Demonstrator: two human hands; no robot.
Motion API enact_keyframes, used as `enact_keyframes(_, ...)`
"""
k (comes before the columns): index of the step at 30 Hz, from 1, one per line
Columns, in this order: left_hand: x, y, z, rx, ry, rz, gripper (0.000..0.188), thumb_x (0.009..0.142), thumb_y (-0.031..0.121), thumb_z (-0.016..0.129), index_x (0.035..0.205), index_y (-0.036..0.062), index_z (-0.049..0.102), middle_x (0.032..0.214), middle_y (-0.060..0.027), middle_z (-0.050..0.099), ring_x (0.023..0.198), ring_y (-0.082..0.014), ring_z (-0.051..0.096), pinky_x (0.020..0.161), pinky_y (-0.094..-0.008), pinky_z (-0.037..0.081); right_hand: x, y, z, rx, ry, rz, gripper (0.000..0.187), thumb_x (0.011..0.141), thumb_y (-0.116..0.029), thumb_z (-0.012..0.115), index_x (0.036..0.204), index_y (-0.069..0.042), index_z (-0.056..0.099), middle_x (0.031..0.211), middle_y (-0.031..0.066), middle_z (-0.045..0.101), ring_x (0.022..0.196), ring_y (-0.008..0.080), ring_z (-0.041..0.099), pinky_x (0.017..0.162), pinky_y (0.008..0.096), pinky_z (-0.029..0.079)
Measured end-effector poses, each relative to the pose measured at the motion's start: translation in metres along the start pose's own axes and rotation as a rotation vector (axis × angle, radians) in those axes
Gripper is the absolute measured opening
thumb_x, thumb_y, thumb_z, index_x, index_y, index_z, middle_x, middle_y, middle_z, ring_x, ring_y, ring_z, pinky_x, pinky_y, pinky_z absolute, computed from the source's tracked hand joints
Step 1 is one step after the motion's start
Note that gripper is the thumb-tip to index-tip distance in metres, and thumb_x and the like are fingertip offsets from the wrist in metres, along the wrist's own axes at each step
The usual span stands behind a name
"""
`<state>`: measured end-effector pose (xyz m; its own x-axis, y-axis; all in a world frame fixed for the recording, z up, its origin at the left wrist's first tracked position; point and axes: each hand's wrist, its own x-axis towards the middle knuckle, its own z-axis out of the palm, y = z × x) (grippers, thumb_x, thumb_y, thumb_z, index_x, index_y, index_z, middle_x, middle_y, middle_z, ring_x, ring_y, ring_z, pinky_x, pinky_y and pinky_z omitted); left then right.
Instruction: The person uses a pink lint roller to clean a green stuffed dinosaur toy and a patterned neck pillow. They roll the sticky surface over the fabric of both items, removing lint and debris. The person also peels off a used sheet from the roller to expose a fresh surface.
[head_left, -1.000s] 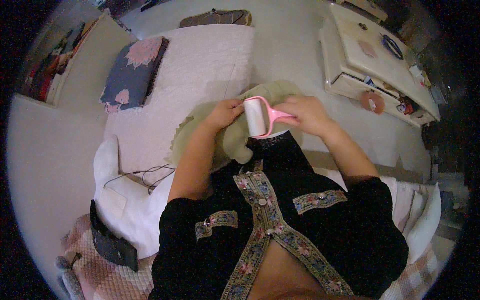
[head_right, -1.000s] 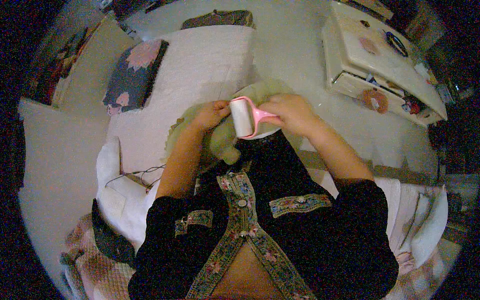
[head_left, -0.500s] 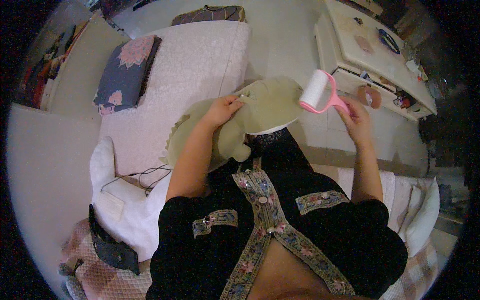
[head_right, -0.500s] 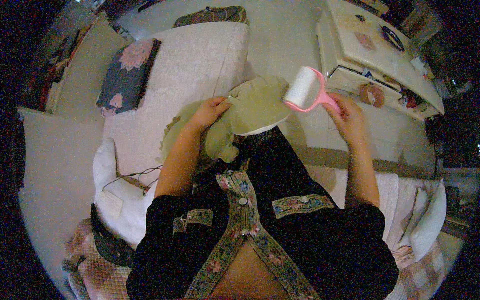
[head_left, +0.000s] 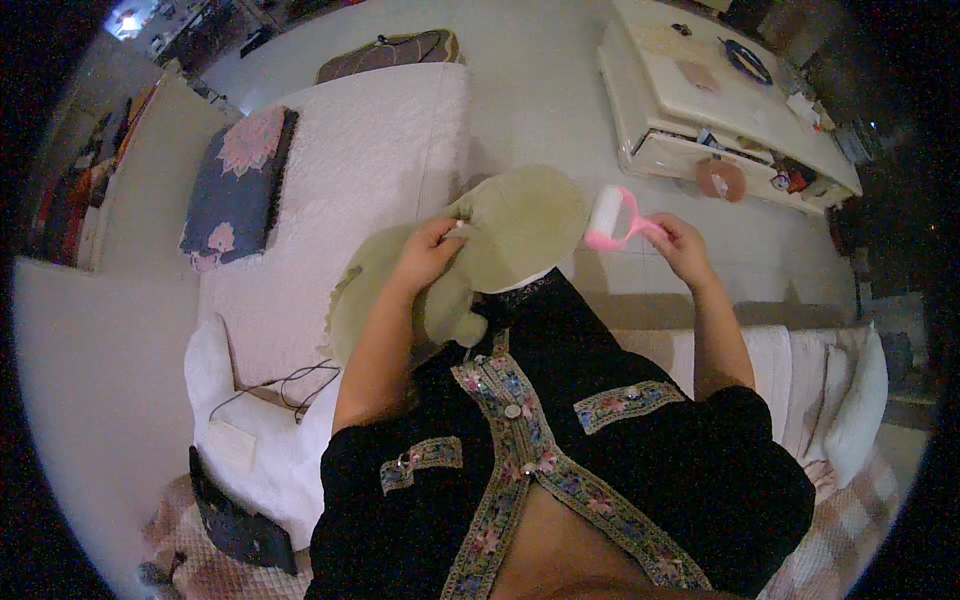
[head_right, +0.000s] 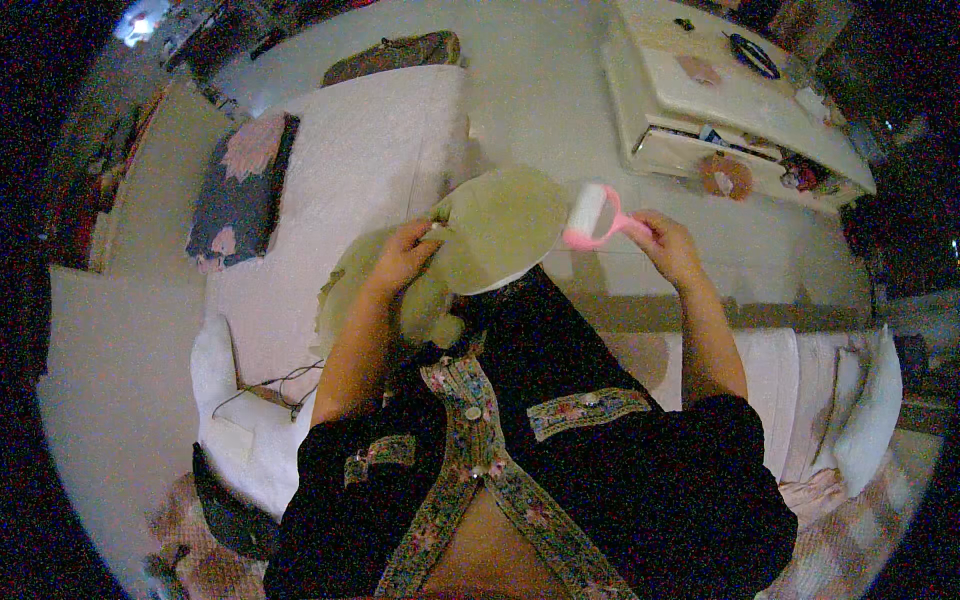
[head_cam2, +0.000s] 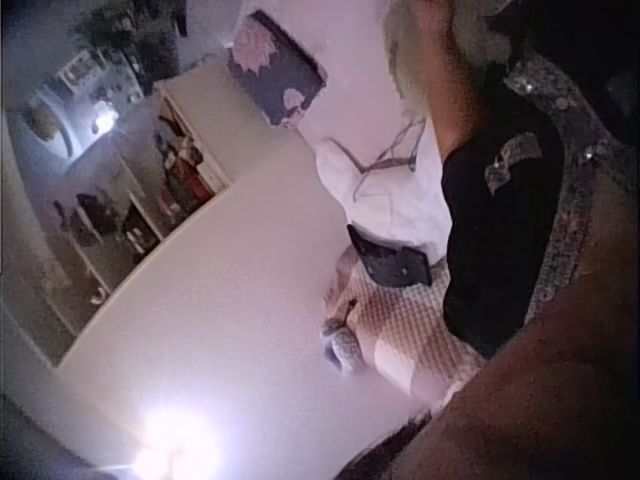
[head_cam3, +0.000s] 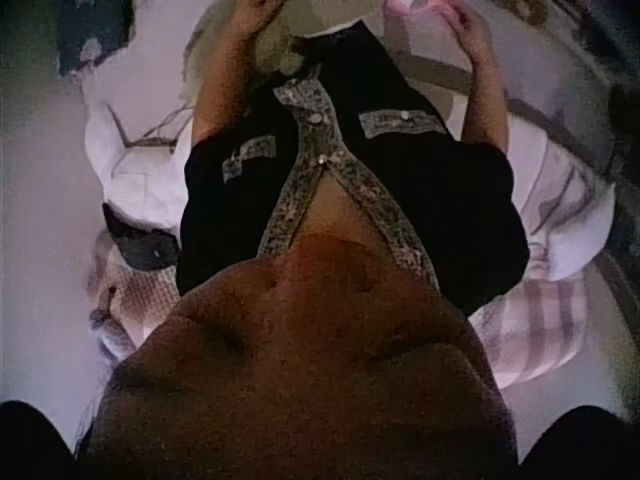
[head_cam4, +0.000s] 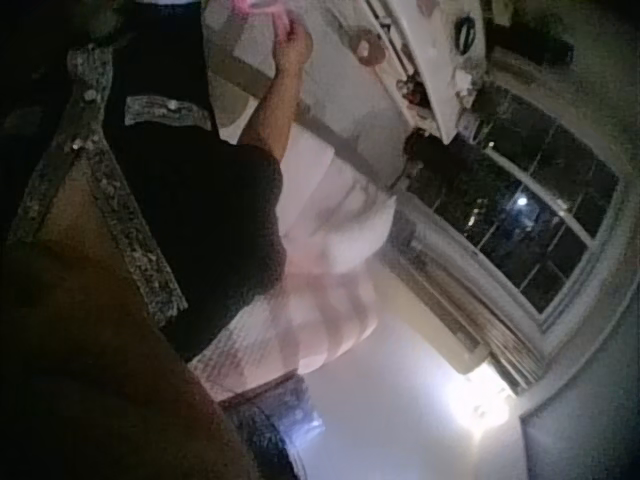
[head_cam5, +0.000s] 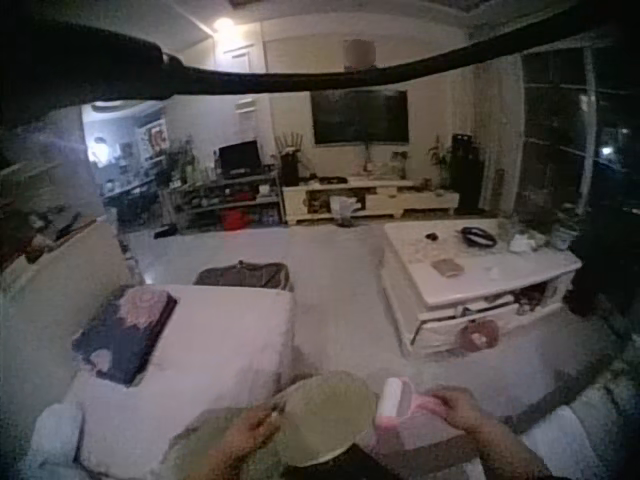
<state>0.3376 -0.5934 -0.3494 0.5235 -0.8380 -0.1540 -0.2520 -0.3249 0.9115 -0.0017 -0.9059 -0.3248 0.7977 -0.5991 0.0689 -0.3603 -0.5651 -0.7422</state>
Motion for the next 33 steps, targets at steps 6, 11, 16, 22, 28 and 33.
enact_keyframes(6,-0.021,0.035,0.005,0.314,-0.023,0.226,0.078,0.074,0.036,0.084,0.135,-0.0008,0.052,0.126,-0.0199,0.061,0.114,-0.0315,0.059,0.099,-0.0403,0.047,0.039,-0.038,0.035,0.569,0.100,0.394,0.033,0.098,-0.037,0.063,0.105,-0.005,0.069,0.074,-0.0009,0.060,0.064,0.0094,0.055,0.058,0.0267,0.045)
enact_keyframes(11,-0.048,0.063,0.041,0.918,0.183,0.345,0.099,0.068,0.037,0.088,0.142,-0.0040,0.039,0.133,-0.0236,0.056,0.122,-0.0408,0.054,0.103,-0.0473,0.044,0.033,-0.019,0.082,0.459,0.025,0.274,0.031,0.098,-0.036,0.064,0.103,-0.005,0.068,0.072,-0.0002,0.060,0.062,0.0088,0.055,0.055,0.0274,0.044)
enact_keyframes(16,-0.036,0.061,0.041,0.899,0.077,0.063,0.089,0.070,0.027,0.085,0.142,-0.0001,0.041,0.123,-0.0219,0.063,0.114,-0.0396,0.060,0.097,-0.0464,0.049,-0.039,-0.006,0.063,0.350,-0.021,0.321,0.030,0.098,-0.035,0.065,0.100,-0.005,0.067,0.071,-0.0003,0.059,0.064,0.0080,0.055,0.055,0.0265,0.043)
enact_keyframes(22,-0.022,0.056,-0.034,0.247,0.424,-0.001,0.057,0.077,0.016,0.074,0.130,0.0024,0.056,0.105,-0.0172,0.070,0.097,-0.0329,0.067,0.085,-0.0418,0.053,-0.071,-0.010,0.006,0.578,0.058,0.307,0.022,0.102,-0.029,0.059,0.106,-0.009,0.066,0.072,-0.0032,0.057,0.054,0.0046,0.046,0.047,0.0224,0.035)
enact_keyframes(28,-0.069,0.182,-0.114,-0.771,0.742,0.402,0.045,0.094,0.018,0.061,0.134,-0.0002,0.053,0.128,-0.0122,0.060,0.114,-0.0270,0.060,0.097,-0.0383,0.047,-0.029,-0.071,-0.035,0.707,0.311,0.198,0.020,0.104,-0.027,0.054,0.114,-0.011,0.062,0.071,-0.0027,0.056,0.047,0.0028,0.041,0.039,0.0198,0.031)
enact_keyframes(33,-0.073,0.184,-0.102,-1.245,0.557,0.545,0.049,0.102,0.037,0.049,0.137,0.0021,0.052,0.136,-0.0139,0.058,0.122,-0.0314,0.057,0.103,-0.0422,0.047,0.024,-0.099,-0.049,0.693,0.334,-0.215,0.023,0.104,-0.024,0.054,0.117,-0.008,0.061,0.077,0.0011,0.061,0.049,0.0043,0.046,0.040,0.0186,0.033)
